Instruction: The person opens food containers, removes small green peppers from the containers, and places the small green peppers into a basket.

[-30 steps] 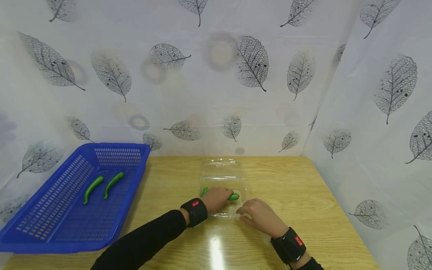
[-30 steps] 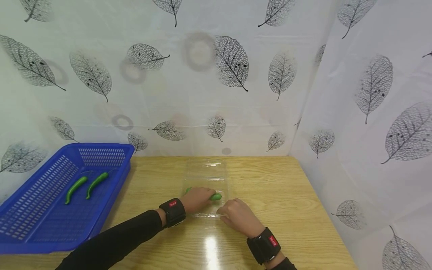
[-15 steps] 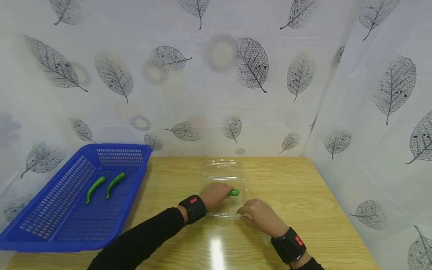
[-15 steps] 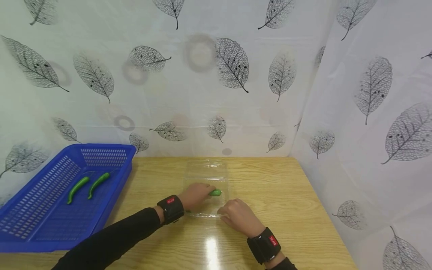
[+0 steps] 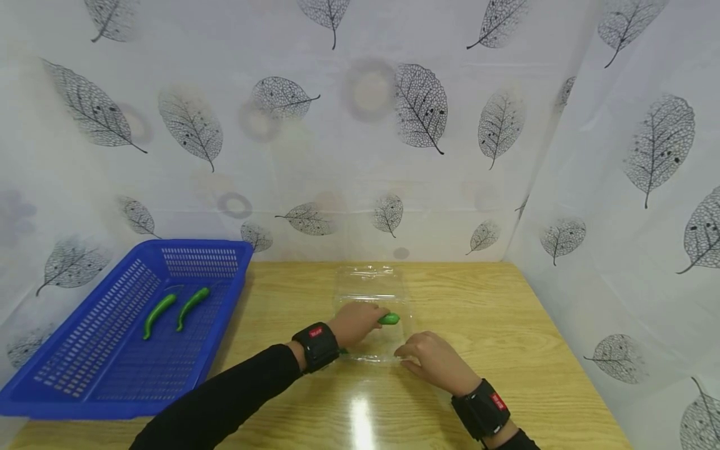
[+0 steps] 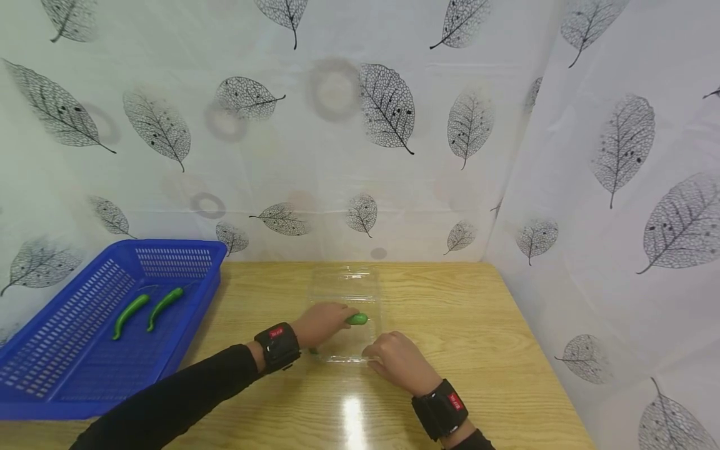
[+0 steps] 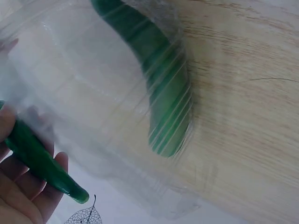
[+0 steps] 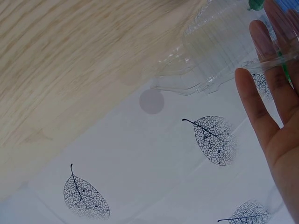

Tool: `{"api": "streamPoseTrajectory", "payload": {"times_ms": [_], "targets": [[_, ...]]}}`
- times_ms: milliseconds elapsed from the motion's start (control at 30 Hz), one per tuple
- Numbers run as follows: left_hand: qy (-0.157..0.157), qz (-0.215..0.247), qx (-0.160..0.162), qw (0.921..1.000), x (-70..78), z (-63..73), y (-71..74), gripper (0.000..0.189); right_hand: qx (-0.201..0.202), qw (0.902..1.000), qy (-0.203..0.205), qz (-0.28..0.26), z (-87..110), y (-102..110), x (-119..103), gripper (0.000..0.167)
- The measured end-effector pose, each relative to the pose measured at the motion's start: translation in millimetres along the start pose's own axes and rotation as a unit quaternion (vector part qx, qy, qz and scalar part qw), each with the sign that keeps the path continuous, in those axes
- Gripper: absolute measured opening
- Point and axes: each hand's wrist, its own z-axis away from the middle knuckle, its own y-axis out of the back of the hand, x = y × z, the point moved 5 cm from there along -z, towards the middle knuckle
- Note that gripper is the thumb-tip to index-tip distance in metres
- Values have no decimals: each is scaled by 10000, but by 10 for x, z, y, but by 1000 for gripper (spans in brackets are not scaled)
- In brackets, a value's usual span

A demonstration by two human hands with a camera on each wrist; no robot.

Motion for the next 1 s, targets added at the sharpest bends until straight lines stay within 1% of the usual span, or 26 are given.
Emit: {"api": "streamPoseTrajectory", "payload": {"times_ms": [133, 233, 400, 600, 767, 1000], "targets": [[7, 146, 34, 9999, 11, 54, 131, 28, 20, 10000, -1, -24, -4, 14, -8, 15], [-12, 382, 58, 9993, 9, 93, 205, 26, 51, 10000, 6, -5, 0, 25, -12, 15], [-18, 724, 125, 9973, -27, 167, 296, 29, 53, 10000, 2, 7, 0, 23, -5, 15], [144, 842, 119, 9963, -106, 280, 451, 30, -13, 10000, -45, -4, -6, 13, 3, 15], [272, 777, 162, 9965, -211, 384, 583, 29, -58, 9999, -80, 55, -9, 2, -4, 14], [623, 776, 331, 9945, -450, 565, 743, 32, -20, 9999, -92, 54, -9, 0, -15, 14]]}}
